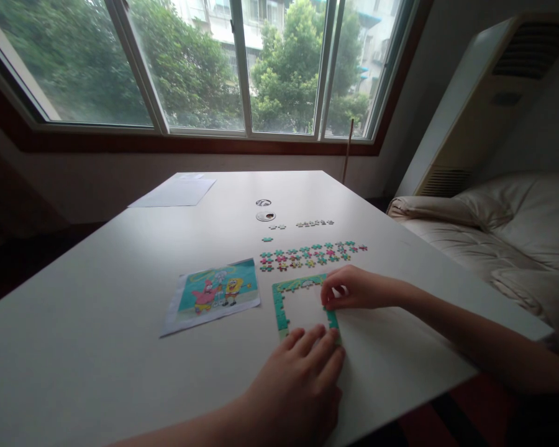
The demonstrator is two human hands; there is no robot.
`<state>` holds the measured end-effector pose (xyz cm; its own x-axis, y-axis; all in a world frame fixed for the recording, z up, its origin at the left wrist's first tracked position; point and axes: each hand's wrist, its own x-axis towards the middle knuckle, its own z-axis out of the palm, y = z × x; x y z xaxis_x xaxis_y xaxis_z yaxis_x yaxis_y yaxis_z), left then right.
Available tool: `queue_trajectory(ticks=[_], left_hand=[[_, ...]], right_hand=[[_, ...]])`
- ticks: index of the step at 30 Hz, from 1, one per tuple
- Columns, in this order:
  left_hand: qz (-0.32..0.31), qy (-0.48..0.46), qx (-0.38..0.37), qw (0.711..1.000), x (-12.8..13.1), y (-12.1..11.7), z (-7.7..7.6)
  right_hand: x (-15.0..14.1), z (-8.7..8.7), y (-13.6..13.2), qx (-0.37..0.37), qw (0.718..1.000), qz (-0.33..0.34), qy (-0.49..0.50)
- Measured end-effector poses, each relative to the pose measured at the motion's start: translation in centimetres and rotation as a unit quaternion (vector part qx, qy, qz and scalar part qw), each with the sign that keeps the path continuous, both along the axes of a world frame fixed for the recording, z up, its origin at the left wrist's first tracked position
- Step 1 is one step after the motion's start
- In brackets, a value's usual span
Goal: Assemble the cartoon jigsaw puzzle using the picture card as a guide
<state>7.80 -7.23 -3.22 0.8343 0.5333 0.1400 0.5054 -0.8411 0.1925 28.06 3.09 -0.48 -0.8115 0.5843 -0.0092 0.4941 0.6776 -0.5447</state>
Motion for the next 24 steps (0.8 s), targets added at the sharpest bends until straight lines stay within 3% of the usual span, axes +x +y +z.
queue_trajectory(ticks=[13,18,24], left_hand=[[0.005,-0.002,-0.002,1.0,0.0,-0.1,0.1],[0.008,0.005,-0.011,1.0,0.0,-0.1,0.5],[0.005,0.001,0.003,1.0,0.0,-0.1,0.6]], right_hand=[[0.4,0.7,-0.6,0.069,0.995,0.066,-0.041],[0.7,1.4,-0.6,0.06,0.993,0.086,-0.052],[0.5,0.7,-0.4,0.048,0.994,0.097,-0.033]])
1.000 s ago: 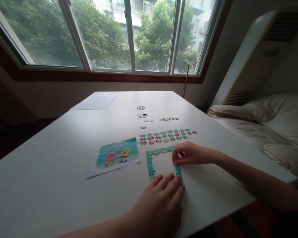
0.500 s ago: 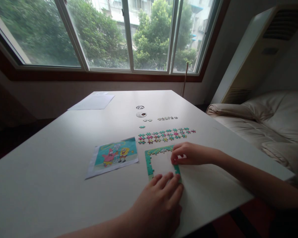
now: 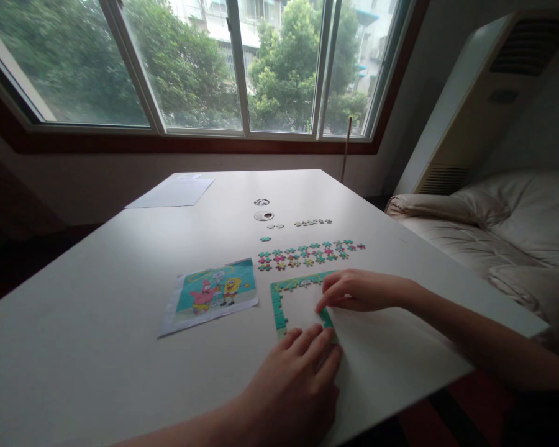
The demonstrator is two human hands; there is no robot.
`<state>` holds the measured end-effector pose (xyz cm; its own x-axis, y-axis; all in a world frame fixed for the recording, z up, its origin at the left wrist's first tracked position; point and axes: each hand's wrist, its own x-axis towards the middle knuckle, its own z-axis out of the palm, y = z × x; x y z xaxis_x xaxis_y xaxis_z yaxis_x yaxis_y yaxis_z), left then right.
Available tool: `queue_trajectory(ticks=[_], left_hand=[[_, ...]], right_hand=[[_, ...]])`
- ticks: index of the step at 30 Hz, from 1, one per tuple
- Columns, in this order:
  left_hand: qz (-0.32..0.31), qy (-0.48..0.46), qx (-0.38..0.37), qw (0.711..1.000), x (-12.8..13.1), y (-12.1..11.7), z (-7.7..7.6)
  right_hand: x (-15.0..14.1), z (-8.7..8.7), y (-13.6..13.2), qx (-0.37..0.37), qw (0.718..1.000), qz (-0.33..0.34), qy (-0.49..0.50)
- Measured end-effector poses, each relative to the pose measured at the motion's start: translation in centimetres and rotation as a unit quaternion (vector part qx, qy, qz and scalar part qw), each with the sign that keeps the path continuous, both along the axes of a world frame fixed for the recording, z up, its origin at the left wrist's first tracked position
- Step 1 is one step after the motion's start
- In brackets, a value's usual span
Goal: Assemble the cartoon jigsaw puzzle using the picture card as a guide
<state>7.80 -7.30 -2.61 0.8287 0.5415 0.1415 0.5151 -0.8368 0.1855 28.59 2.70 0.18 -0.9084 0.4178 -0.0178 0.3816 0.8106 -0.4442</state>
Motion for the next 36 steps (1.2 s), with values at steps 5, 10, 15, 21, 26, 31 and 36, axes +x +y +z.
queue_trajectory(ticks=[5,10,15,21,26,31,36], left_hand=[[-0.01,0.0,0.05,0.999,0.2,-0.4,-0.6],[-0.019,-0.003,0.074,0.997,0.2,-0.5,-0.9],[-0.025,-0.004,0.104,0.994,0.0,-0.4,-1.3],[-0.027,-0.018,0.123,0.992,0.0,-0.5,-1.5],[-0.027,-0.037,0.144,0.989,0.3,-0.4,-1.9],[0.007,-0.036,0.152,0.988,0.5,-0.5,-2.0],[0.015,-0.04,0.154,0.987,0.5,-0.4,-1.9]], right_hand=[[0.0,-0.1,-0.1,0.009,1.0,0.006,0.008],[0.1,0.3,-0.1,0.041,0.999,-0.026,0.01],[0.2,0.1,0.1,0.05,0.999,-0.021,-0.006],[0.2,-0.1,0.0,0.045,0.999,-0.022,-0.002],[0.2,0.4,0.3,0.042,0.999,-0.032,0.005],[-0.2,0.6,3.1,0.047,0.998,-0.051,0.007],[-2.2,0.0,8.0,0.056,0.993,-0.107,0.005]])
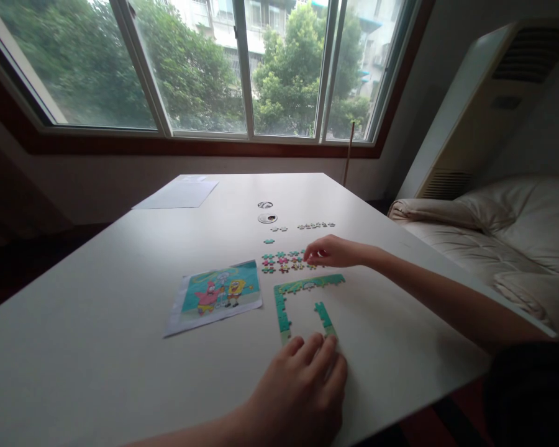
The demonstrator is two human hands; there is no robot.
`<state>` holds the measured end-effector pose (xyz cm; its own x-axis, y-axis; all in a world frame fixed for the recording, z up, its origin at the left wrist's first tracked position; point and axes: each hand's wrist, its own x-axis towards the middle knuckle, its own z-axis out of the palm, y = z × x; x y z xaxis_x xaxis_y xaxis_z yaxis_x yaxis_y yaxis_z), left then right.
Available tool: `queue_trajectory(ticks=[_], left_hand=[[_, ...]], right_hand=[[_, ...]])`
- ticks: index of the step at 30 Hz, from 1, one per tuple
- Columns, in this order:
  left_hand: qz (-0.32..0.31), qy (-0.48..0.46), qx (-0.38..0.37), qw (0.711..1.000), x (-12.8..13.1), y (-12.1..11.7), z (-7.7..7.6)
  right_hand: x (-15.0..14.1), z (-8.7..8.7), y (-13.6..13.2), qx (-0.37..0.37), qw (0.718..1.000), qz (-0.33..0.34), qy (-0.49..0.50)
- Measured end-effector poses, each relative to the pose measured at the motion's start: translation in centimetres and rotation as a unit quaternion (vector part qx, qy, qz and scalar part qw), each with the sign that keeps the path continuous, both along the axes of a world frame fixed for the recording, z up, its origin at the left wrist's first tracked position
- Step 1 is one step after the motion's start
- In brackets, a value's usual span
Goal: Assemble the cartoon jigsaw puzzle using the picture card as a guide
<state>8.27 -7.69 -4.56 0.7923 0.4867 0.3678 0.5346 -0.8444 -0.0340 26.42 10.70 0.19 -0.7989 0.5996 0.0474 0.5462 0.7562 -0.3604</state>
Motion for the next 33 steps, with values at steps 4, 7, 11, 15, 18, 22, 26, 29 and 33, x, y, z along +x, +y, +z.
queue_trajectory(ticks=[4,7,11,15,18,22,26,29,33], left_hand=[[-0.003,-0.006,0.001,1.0,-0.1,0.1,-0.1],[-0.008,-0.006,0.007,1.0,-0.1,0.1,-0.2],[-0.006,0.006,0.008,1.0,-0.2,0.1,-0.2],[-0.008,0.007,0.009,1.0,-0.1,0.2,-0.2],[-0.005,0.01,0.007,1.0,-0.1,0.1,-0.2],[-0.006,0.004,0.013,1.0,0.0,0.1,-0.4],[-0.006,-0.003,0.019,1.0,-0.1,0.2,-0.5],[-0.008,0.002,0.014,1.0,-0.1,0.3,-0.4],[-0.002,0.02,-0.011,1.0,-0.1,0.2,-0.3]], right_hand=[[-2.9,-0.3,3.2,-0.005,0.999,-0.04,0.01],[-5.3,-0.5,4.7,-0.023,0.996,-0.084,0.006],[-8.0,-1.2,6.1,-0.024,0.992,-0.121,-0.002],[-9.5,-1.7,7.1,-0.033,0.989,-0.147,-0.015],[-9.9,-1.8,7.9,-0.054,0.986,-0.156,-0.025],[-9.9,-1.9,8.7,-0.097,0.983,-0.152,-0.028],[-9.4,-2.0,8.6,-0.119,0.984,-0.135,0.001],[-9.2,-2.2,8.1,-0.12,0.985,-0.12,0.039],[-8.9,-2.5,7.4,-0.121,0.983,-0.105,0.09]])
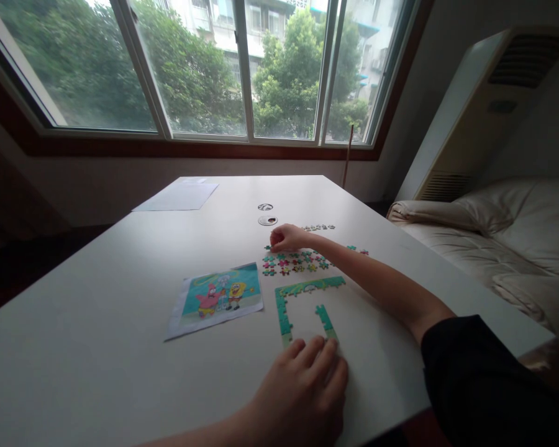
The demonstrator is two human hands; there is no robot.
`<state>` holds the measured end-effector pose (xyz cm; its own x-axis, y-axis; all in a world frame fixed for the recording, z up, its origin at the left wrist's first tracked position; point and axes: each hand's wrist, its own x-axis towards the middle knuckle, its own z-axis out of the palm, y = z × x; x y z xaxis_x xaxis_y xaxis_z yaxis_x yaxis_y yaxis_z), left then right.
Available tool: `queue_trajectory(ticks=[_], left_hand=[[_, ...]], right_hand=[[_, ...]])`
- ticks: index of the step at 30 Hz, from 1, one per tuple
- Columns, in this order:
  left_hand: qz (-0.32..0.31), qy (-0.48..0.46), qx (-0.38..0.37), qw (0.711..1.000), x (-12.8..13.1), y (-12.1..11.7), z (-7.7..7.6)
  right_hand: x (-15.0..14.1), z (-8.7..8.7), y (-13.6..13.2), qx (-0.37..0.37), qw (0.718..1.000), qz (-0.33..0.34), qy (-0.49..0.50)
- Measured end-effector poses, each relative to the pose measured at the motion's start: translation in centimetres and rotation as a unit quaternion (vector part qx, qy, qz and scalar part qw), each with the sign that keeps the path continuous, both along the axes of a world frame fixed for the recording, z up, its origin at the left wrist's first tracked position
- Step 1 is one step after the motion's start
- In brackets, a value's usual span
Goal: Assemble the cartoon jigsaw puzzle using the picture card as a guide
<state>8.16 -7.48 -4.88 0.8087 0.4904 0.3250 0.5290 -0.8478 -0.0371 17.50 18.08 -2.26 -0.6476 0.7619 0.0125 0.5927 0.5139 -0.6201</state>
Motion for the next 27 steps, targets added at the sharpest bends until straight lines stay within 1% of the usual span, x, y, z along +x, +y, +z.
queue_trajectory(ticks=[3,5,6,9,13,16,19,22,27], left_hand=[[0.017,0.009,-0.034,0.999,-0.2,0.0,0.2],[0.033,0.016,-0.065,0.997,-0.4,0.1,0.3],[0.04,0.021,-0.081,0.996,-0.4,0.2,0.5],[0.049,0.034,-0.119,0.991,-0.5,0.2,0.9],[0.031,0.042,-0.155,0.986,-0.5,0.3,1.7],[0.001,0.039,-0.17,0.985,-0.5,0.5,2.2],[-0.025,0.035,-0.179,0.983,-0.5,0.6,2.3],[-0.032,0.029,-0.184,0.982,-0.5,0.5,2.2],[-0.027,0.027,-0.187,0.982,-0.6,0.5,2.2]], right_hand=[[1.0,0.2,-0.8,-0.001,0.999,0.01,0.035],[2.3,0.6,-1.6,-0.013,0.998,0.019,0.061],[3.2,0.8,-2.2,-0.025,0.997,0.024,0.075],[6.3,1.8,-4.3,-0.091,0.988,0.045,0.119],[10.2,2.6,-8.0,-0.15,0.982,0.043,0.107],[12.0,2.2,-10.7,-0.178,0.979,0.035,0.096],[12.7,1.2,-12.7,-0.182,0.977,0.019,0.105],[12.6,0.5,-13.7,-0.189,0.976,0.015,0.108],[11.8,0.7,-14.1,-0.153,0.984,0.026,0.082]])
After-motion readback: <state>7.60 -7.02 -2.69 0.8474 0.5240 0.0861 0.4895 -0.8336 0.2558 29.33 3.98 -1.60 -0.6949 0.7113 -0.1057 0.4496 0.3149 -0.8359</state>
